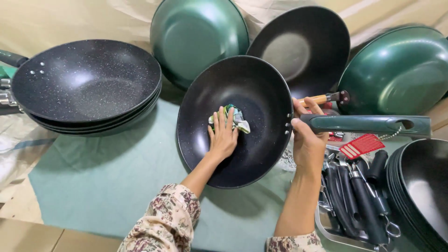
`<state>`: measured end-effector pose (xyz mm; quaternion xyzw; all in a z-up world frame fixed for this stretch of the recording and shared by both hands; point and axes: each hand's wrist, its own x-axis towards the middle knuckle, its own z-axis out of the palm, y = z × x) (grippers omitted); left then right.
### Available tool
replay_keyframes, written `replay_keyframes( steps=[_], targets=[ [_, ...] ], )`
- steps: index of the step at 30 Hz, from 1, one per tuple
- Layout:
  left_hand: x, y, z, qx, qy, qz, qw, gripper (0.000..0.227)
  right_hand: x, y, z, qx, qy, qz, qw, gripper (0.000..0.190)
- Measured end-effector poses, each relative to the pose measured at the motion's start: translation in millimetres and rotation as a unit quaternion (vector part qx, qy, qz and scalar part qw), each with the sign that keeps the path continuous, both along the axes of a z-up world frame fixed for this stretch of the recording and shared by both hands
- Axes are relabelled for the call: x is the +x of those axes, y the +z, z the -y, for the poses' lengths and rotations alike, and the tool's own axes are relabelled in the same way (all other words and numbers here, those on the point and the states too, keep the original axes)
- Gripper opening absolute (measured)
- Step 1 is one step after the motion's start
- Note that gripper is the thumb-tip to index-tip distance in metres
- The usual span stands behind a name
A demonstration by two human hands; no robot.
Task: Assembling a wok by wiping it clean and then attaching the handle using a screwdriver and screws.
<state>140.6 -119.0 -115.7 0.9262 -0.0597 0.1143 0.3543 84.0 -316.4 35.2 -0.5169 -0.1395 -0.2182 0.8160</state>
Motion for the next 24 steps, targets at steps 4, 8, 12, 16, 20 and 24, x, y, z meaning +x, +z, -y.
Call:
replay_keyframes(
  steps=[4, 8, 12, 16, 20, 24],
  targets=[
    [-1, -1, -4, -0.003, 0.004, 0.020, 1.000, 0.071, -15, 3, 0, -0.166, -0.084, -0.020, 0.982, 0.067],
    [-10, 7, -2, -0.018, -0.006, 0.015, 1.000, 0.071, -28, 21, -11, -0.462, -0.119, -0.207, 0.854, 0.062],
    [-26, 14, 15, -0.006, -0.080, 0.018, 0.997, 0.072, 5, -27, 27, -0.512, -0.149, -0.192, 0.824, 0.028],
    [-39, 23, 37, 0.020, -0.147, 0.043, 0.988, 0.069, -2, -24, 41, -0.498, -0.181, -0.199, 0.824, 0.020],
    [-7, 7, 28, 0.086, -0.100, 0.032, 0.991, 0.068, -29, -3, 33, -0.491, -0.229, -0.204, 0.815, 0.031],
    [15, -15, -20, 0.209, 0.027, 0.037, 0.977, 0.067, -18, -24, 40, -0.451, -0.273, -0.146, 0.837, 0.039]
  ],
)
